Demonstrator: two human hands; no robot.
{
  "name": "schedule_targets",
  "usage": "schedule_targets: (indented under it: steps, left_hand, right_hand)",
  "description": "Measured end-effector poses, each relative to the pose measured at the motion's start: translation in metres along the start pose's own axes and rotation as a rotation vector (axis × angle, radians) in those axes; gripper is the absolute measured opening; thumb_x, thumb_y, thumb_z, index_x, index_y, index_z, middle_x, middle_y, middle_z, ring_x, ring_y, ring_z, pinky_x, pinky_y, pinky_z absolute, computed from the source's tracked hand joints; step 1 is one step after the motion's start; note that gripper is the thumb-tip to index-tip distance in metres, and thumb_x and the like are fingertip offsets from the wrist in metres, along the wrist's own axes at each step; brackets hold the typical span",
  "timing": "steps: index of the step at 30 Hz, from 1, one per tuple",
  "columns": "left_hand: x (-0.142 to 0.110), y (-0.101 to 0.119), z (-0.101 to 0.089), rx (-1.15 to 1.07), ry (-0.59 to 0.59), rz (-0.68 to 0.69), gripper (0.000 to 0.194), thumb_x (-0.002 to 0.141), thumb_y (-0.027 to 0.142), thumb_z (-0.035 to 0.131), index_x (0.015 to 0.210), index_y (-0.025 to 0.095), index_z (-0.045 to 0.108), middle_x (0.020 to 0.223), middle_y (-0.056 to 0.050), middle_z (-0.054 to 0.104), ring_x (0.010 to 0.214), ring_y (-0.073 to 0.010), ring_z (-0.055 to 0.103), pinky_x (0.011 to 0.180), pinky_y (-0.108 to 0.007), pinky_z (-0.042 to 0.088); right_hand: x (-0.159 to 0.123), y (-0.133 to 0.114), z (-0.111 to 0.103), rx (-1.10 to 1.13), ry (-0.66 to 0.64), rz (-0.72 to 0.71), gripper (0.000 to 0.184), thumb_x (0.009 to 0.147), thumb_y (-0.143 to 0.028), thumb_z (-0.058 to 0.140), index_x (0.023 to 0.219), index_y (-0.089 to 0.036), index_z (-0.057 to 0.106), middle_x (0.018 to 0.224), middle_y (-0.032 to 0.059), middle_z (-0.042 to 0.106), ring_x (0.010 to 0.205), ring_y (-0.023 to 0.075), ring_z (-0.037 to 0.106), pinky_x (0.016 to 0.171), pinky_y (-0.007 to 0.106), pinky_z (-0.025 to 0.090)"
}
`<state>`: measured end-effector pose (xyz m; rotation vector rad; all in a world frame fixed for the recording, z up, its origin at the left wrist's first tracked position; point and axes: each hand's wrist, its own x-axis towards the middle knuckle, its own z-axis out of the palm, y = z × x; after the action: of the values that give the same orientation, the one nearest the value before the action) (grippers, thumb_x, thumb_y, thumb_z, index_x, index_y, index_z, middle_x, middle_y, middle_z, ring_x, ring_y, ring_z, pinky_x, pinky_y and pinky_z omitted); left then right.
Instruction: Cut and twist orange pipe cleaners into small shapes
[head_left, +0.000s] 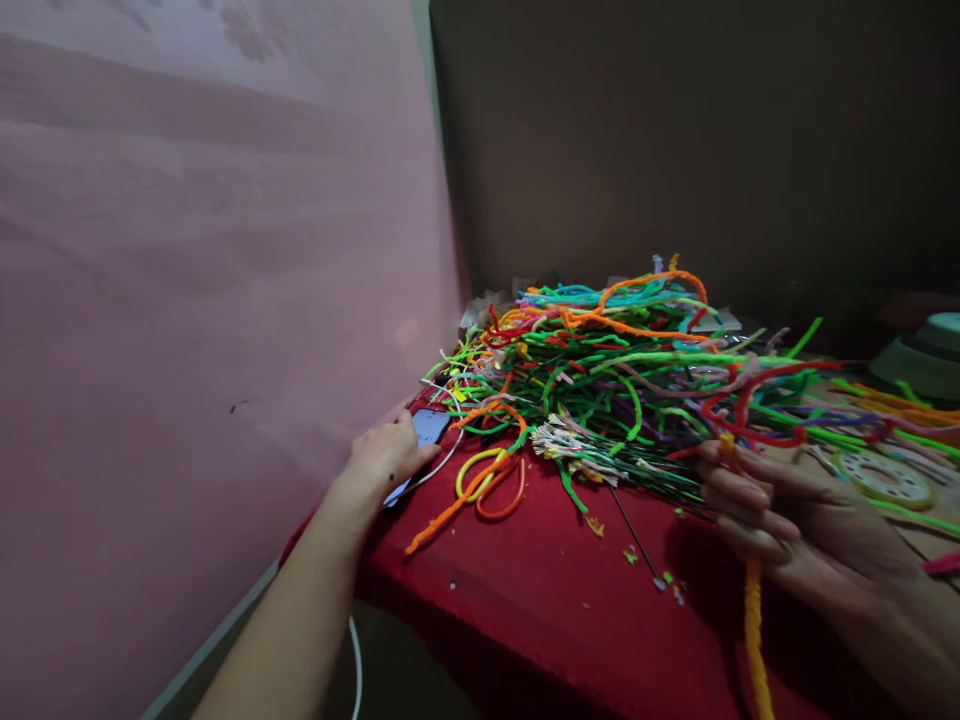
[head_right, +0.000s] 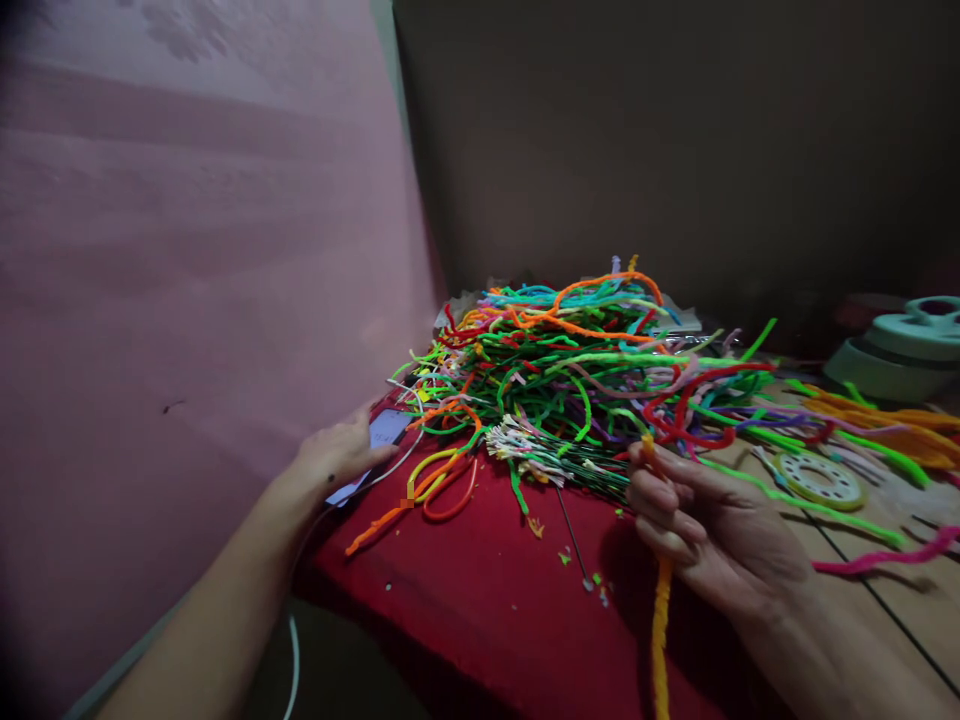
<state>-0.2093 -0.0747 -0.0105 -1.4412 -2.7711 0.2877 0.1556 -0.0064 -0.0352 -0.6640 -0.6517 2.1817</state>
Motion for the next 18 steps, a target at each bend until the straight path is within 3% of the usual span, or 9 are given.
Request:
schedule_targets:
  steps: [7,18]
  left_hand:
    - [0.0040,0.0058,0.0009,0.041,-0.060,0.004,0.063,0.070,0.055,0.038,0.116,0.013,0.048,0.110,-0.020,0.060,0.096,-0.0347,0.058,0.074,-0.042,0.044]
    - [0.0092,-0.0020,0.0036,0.010,-0.059,0.064,0.064,0.068,0.054,0.042,0.117,0.013,0.047,0.112,-0.021,0.059,0.097,-0.0328,0.058,0.073,-0.038,0.044]
  right_hand:
    - [-0.0007,-0.0018,-0.0016,0.044,-0.102,0.009,0.011,0.076,-0.013,0.051,0.082,-0.008,0.059,0.054,-0.0042,0.036,0.034,0.0002,0.025,0.031,0.013,0.030]
    - [0.0001,-0.0025,0.0022,0.070,-0.117,0.024,0.011,0.080,-0.014,0.045,0.079,-0.013,0.056,0.052,-0.0044,0.038,0.035,0.0015,0.021,0.031,0.012,0.026]
